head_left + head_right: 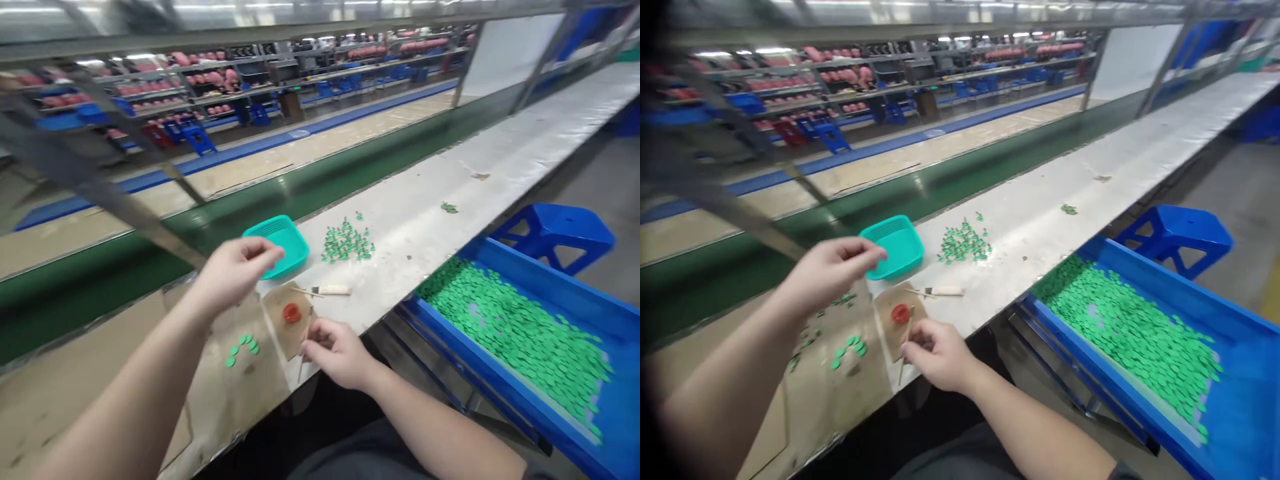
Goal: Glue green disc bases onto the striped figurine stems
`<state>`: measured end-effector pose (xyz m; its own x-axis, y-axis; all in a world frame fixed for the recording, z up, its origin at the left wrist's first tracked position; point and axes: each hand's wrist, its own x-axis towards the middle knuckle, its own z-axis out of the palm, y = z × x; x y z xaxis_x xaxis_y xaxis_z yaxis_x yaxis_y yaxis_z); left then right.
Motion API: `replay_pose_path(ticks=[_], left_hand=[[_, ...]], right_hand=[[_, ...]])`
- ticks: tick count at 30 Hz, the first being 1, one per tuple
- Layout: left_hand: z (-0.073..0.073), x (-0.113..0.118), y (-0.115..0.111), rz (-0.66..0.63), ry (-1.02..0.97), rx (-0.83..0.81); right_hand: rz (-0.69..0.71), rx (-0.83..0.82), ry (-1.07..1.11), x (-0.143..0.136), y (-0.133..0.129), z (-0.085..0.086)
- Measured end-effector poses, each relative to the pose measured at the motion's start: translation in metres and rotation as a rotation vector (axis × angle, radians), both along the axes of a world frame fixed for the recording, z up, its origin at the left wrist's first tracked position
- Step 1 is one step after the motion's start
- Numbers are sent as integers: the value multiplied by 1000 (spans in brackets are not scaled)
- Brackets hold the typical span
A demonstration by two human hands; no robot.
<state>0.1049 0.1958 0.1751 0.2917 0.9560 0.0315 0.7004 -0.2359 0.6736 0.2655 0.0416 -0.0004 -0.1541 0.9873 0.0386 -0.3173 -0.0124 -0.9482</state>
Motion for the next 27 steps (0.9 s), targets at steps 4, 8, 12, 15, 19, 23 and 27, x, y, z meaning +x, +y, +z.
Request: replay_pose_path(ticks=[4, 8, 12, 15, 19, 23, 27], left_hand=[[-46, -56, -130, 16, -55, -196], [-98, -100, -230, 167, -99, -207], [-125, -140, -257, 259, -54, -84], [-139, -151, -225, 264, 27, 45], [-147, -142, -157, 212, 134, 134], [-141, -141, -112, 143, 225, 104], [-136, -145, -94, 98, 262, 52]], right_hand=[[-13, 27, -12, -6, -32, 15], [15, 115, -75, -5, -61, 30], [55, 190, -168, -3, -67, 40], [31, 210, -201, -5, -66, 45], [-20, 219, -231, -5, -66, 49], [-42, 233, -268, 2, -68, 52], [-43, 236, -352, 6, -65, 49]])
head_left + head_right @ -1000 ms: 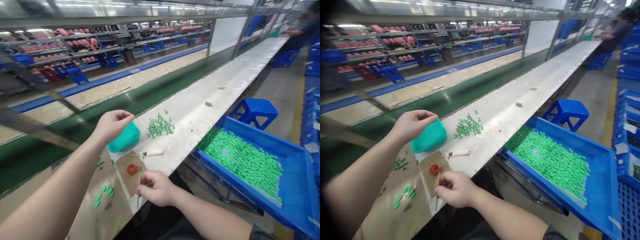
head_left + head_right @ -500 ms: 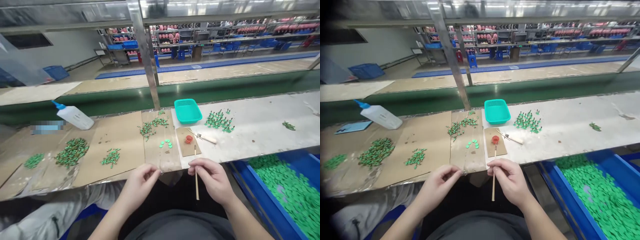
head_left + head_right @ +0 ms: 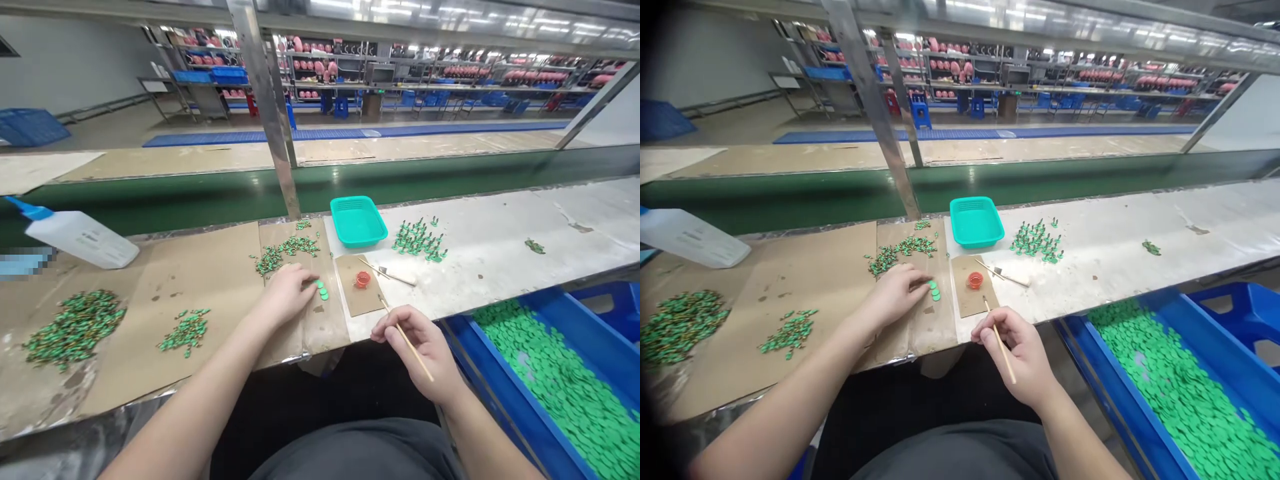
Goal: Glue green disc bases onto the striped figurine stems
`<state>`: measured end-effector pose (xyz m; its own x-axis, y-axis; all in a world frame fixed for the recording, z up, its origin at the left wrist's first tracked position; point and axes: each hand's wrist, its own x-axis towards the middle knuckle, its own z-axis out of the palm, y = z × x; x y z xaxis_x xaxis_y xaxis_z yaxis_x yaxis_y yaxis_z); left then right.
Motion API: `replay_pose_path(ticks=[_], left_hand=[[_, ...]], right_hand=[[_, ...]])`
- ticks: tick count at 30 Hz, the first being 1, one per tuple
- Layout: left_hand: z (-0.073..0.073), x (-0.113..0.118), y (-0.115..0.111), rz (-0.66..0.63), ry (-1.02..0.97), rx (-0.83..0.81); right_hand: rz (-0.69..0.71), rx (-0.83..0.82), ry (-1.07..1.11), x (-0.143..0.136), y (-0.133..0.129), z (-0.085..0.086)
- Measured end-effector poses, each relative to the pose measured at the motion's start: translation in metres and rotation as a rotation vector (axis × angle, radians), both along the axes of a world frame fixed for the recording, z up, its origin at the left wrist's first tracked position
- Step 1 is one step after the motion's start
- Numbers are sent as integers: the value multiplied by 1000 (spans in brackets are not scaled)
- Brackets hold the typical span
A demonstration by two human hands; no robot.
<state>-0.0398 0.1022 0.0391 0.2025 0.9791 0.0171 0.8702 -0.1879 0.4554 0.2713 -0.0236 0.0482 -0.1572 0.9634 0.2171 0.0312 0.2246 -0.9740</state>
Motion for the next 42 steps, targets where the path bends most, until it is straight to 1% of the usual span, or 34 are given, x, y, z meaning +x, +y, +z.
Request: replay_pose_path(ticks=[2, 4, 6, 7, 9, 13, 15, 17, 19, 21, 23, 25, 27, 29, 31, 35, 39, 42], left_hand=[[1, 0, 5, 6, -13, -35], [2, 0, 8, 24, -52, -73], [3, -1, 3, 53, -119, -113], [4, -1, -3, 72, -164, -132], [4, -1, -21, 122, -265, -175], [-2, 5, -73, 214, -450, -261], [-5, 8, -93, 255, -513, -278], [-6, 7, -104, 296, -561, -281], [-6, 5, -106, 330, -594, -280], [-7, 5, -103, 352, -605, -283], [-10, 8, -98, 364, -593, -298], [-15, 16, -95, 370, -551, -315], [-17, 26, -92, 365, -481, -314], [-17, 32, -91, 350, -402, -284], [-14, 33, -89, 326, -339, -239], [-9, 19, -87, 271, -290, -122], [-12, 7, -85, 131, -288, -27], [-20, 7, -84, 71, -272, 13]], right_hand=[[9, 0, -63, -6, 7, -6], [33, 16, -148, -19, 18, -15], [54, 57, -257, -37, 33, -22], [58, 82, -320, -47, 41, -25], [48, 117, -450, -67, 60, -28], [24, 115, -684, -101, 89, -28], [27, 99, -773, -111, 99, -27], [39, 85, -836, -118, 105, -25], [54, 80, -868, -121, 109, -22], [58, 85, -866, -118, 108, -17], [49, 97, -828, -108, 102, -11], [35, 100, -765, -93, 89, -6], [32, 78, -700, -79, 71, -6], [33, 59, -653, -70, 55, -11], [13, 63, -627, -67, 43, -20], [-69, 127, -614, -66, 35, -36], [-125, 212, -613, -59, 32, -38], [-96, 269, -605, -57, 33, -38]])
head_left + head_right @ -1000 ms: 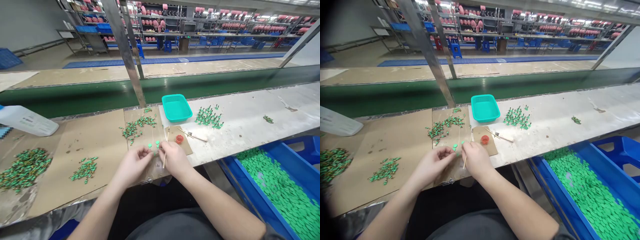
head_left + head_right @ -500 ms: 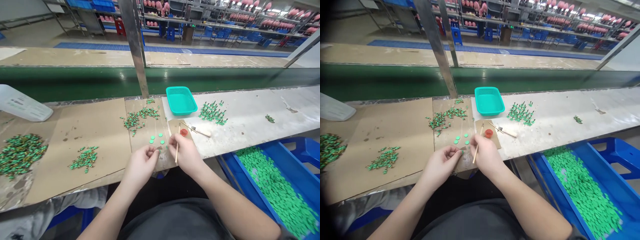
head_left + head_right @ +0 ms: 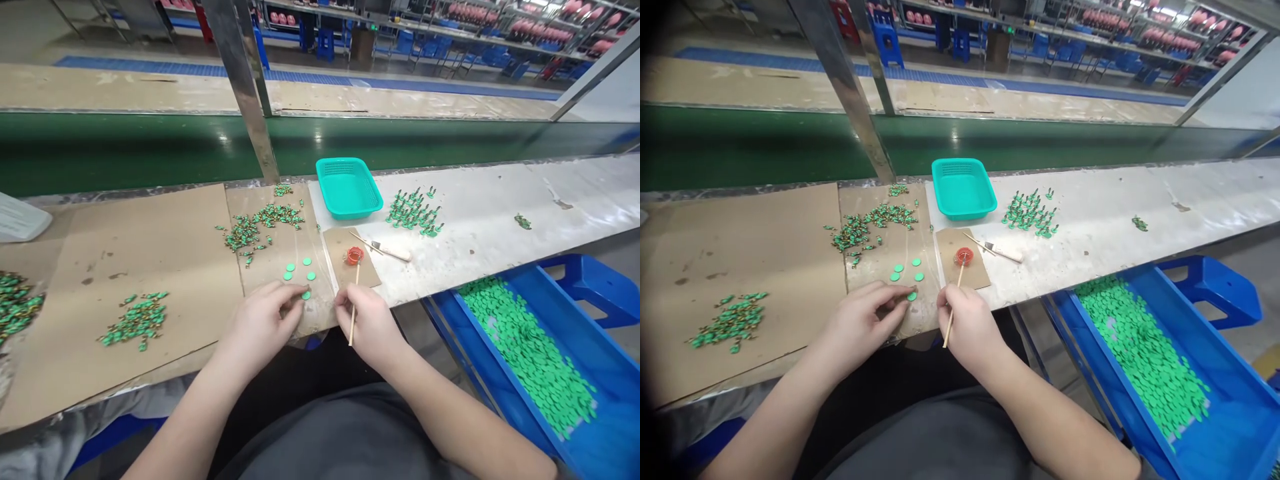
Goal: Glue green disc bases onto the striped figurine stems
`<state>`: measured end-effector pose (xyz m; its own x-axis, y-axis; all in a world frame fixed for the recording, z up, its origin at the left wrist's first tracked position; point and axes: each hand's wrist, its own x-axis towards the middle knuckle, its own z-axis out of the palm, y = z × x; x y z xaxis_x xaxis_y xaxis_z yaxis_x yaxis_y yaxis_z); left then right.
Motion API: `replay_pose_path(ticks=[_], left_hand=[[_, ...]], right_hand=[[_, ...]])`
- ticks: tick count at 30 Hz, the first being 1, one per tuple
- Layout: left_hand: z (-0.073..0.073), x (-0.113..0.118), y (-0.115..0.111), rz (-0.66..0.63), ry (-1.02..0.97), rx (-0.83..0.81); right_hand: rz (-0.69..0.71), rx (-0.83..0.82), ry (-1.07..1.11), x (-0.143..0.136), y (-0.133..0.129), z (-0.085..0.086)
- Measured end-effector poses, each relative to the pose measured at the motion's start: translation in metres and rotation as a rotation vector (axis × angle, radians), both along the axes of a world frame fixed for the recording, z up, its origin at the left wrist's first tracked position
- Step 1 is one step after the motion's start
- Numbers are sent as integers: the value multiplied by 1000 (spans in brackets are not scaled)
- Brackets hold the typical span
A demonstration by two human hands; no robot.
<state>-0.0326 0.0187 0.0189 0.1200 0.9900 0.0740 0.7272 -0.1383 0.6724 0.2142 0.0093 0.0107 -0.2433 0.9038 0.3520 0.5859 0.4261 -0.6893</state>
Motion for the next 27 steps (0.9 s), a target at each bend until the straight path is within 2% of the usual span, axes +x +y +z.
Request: replay_pose_path(ticks=[3, 8, 11, 20, 27], left_hand=[[-7, 2, 0, -1, 12, 26], [-13, 1, -1, 5, 22, 35], [-13, 0, 1, 3, 42, 22], [-3, 10, 11, -3, 122, -4], [0, 27, 14, -12, 146, 36]], right_hand=[[15, 38, 4, 3, 4, 0], [-75, 106, -4, 27, 1, 5], [-40, 114, -65, 38, -5, 6], [-29, 82, -147, 15, -8, -8], [-13, 13, -80, 16, -8, -6]])
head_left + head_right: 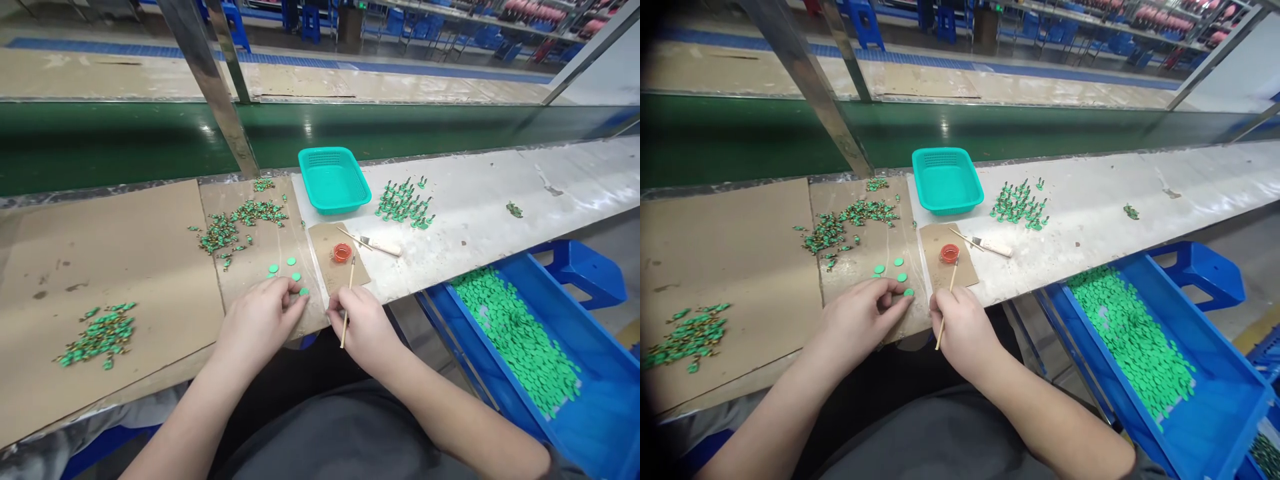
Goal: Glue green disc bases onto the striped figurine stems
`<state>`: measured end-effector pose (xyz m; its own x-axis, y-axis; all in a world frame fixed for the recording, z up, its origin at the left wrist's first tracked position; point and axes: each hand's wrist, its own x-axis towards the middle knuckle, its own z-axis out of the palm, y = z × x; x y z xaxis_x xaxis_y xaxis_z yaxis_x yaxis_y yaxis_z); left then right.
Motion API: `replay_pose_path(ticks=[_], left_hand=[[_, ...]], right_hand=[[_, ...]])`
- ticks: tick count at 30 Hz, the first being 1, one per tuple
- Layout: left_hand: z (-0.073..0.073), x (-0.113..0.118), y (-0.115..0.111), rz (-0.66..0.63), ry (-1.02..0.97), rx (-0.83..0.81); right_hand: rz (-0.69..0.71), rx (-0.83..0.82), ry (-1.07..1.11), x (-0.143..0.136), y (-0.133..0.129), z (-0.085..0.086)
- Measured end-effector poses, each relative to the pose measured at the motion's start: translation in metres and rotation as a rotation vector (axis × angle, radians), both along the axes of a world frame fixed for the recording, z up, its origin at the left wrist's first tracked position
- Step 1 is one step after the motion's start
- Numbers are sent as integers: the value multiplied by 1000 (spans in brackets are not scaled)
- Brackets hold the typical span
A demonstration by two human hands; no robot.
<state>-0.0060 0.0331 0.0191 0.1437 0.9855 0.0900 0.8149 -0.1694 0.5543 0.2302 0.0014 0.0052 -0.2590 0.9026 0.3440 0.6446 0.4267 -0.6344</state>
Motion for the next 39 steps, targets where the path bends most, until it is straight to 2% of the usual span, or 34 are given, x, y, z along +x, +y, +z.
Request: replay_pose_path(ticks=[11, 16, 23, 29, 31, 34, 39], left_hand=[[-3, -1, -3, -112, -16, 109], [-6, 3, -4, -69, -27, 128], [-13, 18, -10, 110, -81, 148], [5, -14, -24, 317, -197, 178], [11, -24, -31, 338, -204, 192], [14, -26, -44, 263, -210, 189], [0, -4, -52, -10, -180, 159]], right_hand=[[50, -82, 188, 8, -4, 4], [42, -106, 231, 8, -5, 4], [61, -76, 210, 5, -2, -2], [184, 8, 104, -14, 7, -2], [233, 22, 98, -19, 8, 0], [231, 42, 140, -14, 5, 3], [26, 66, 210, 17, -3, 10]])
